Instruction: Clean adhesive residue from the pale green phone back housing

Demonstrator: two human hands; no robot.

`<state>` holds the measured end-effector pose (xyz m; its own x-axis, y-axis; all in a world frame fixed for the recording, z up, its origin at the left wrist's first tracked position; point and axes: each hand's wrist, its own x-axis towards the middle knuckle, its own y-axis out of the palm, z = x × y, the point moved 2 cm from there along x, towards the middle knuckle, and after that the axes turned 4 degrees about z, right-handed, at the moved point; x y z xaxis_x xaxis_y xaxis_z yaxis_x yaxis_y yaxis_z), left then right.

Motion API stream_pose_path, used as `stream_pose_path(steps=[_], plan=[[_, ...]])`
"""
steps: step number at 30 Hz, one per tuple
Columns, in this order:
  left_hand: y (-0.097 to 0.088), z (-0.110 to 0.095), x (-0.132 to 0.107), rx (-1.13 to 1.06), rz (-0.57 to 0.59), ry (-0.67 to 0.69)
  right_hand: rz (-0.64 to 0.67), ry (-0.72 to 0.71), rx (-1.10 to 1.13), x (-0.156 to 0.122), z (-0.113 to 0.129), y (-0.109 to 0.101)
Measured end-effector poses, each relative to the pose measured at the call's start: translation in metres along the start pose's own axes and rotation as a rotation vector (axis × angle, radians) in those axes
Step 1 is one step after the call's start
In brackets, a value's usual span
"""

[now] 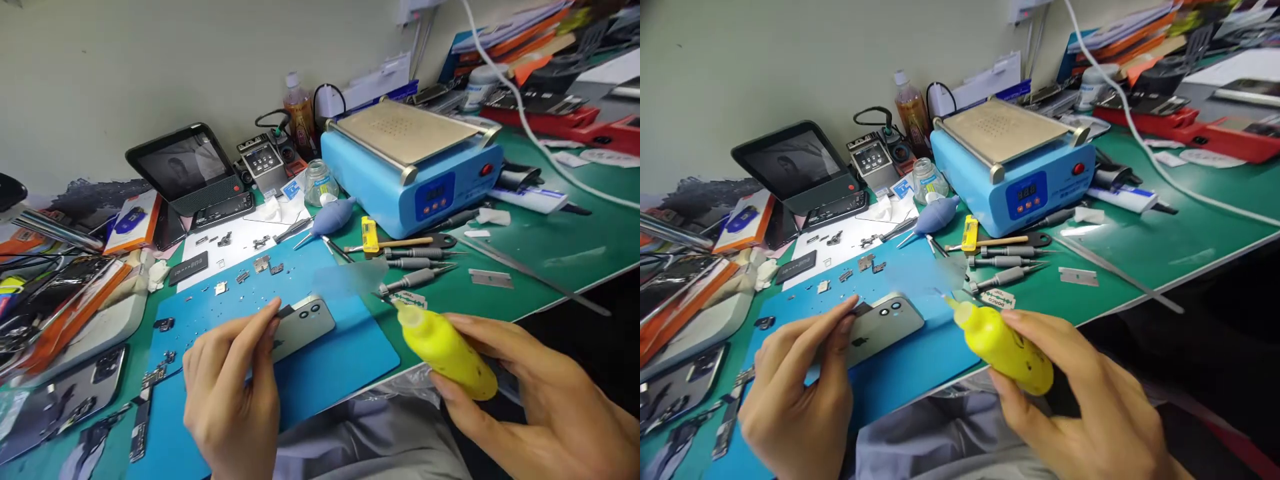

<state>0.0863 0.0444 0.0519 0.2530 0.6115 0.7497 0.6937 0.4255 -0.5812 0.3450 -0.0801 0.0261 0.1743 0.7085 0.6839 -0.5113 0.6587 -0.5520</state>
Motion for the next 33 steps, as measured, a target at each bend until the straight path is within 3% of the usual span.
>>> stream_pose_path(steps=[3, 6, 13, 33], plan=[[0.0, -0.001, 0.0, 0.012, 0.003, 0.01, 0.102, -0.148, -0.042, 0.009, 0.011, 0.008], [0.0, -0.001, 0.001, 0.019, -0.008, 0.017, 0.14, -0.191, -0.026, 0.015, 0.013, 0.012], [0.0, -0.001, -0.003, 0.028, -0.025, -0.054, 0.183, -0.203, -0.049, 0.013, 0.007, 0.015], [-0.001, -0.004, -0.004, 0.023, -0.024, -0.068, 0.257, -0.159, -0.002, 0.014, 0.0, 0.01]])
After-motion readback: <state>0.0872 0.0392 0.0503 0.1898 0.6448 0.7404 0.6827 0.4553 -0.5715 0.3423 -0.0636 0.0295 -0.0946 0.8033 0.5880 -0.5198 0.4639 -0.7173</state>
